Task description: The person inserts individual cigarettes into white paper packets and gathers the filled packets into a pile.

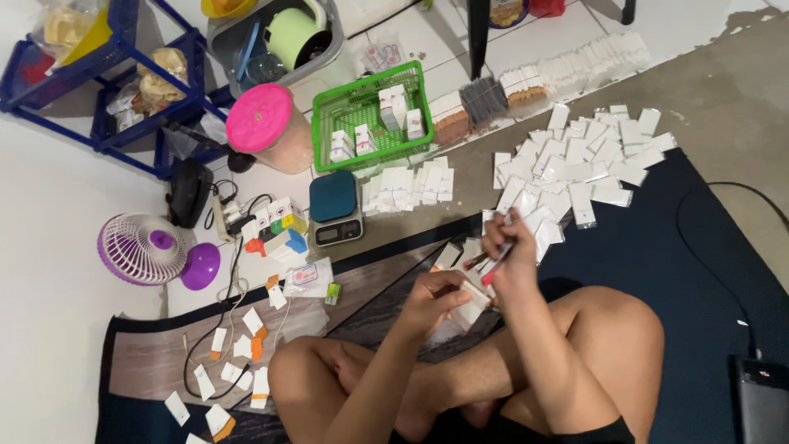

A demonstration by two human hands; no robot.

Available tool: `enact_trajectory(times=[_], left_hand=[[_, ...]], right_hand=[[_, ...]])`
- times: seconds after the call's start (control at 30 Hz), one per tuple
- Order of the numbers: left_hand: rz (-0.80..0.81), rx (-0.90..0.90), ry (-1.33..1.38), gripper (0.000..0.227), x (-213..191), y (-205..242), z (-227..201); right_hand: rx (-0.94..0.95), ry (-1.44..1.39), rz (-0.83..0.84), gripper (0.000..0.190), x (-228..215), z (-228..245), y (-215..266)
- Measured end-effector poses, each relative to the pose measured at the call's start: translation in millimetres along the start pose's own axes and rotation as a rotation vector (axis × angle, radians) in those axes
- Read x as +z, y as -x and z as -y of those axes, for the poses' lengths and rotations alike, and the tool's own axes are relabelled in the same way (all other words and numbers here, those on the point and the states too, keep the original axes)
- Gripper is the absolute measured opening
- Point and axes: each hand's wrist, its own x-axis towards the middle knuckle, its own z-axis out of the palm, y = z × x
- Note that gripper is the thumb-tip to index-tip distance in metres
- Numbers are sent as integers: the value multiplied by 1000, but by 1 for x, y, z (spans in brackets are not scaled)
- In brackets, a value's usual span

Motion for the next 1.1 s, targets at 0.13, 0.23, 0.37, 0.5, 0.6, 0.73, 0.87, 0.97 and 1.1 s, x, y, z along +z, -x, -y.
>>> enact_trajectory(times=[0.13, 0.23, 0.37, 0.5, 0.6, 0.73, 0.87, 0.97, 1.1], left_hand=[[-16, 51, -30, 18, 4, -12, 5], [-18, 81, -220, 16, 13, -19, -17], [-173, 127, -393, 15, 22, -21, -49], [-301, 297, -782, 12, 41, -16, -81], [-279, 399, -886, 12, 42, -15, -70], [-321, 470, -1014, 13, 59, -8, -71], [-303, 528, -1046, 8, 73, -7, -76], [-278, 579, -1021, 8, 73, -8, -73], [-264, 603, -986, 10, 74, -11, -71]], right_hand=[[268, -202, 26, 31, -23, -39, -6], [415, -253, 126, 20, -35, -65, -17], [120, 98, 6, 25, -30, -42, -19], [-407, 239, -89, 51, 6, 5, 10], [-693, 360, 68, 58, 0, 3, 8], [-751, 330, 88, 55, 0, -11, 18], [-730, 285, 112, 46, 5, -21, 24], [-746, 300, 115, 41, 9, -23, 28], [-752, 273, 127, 37, 12, -26, 29]])
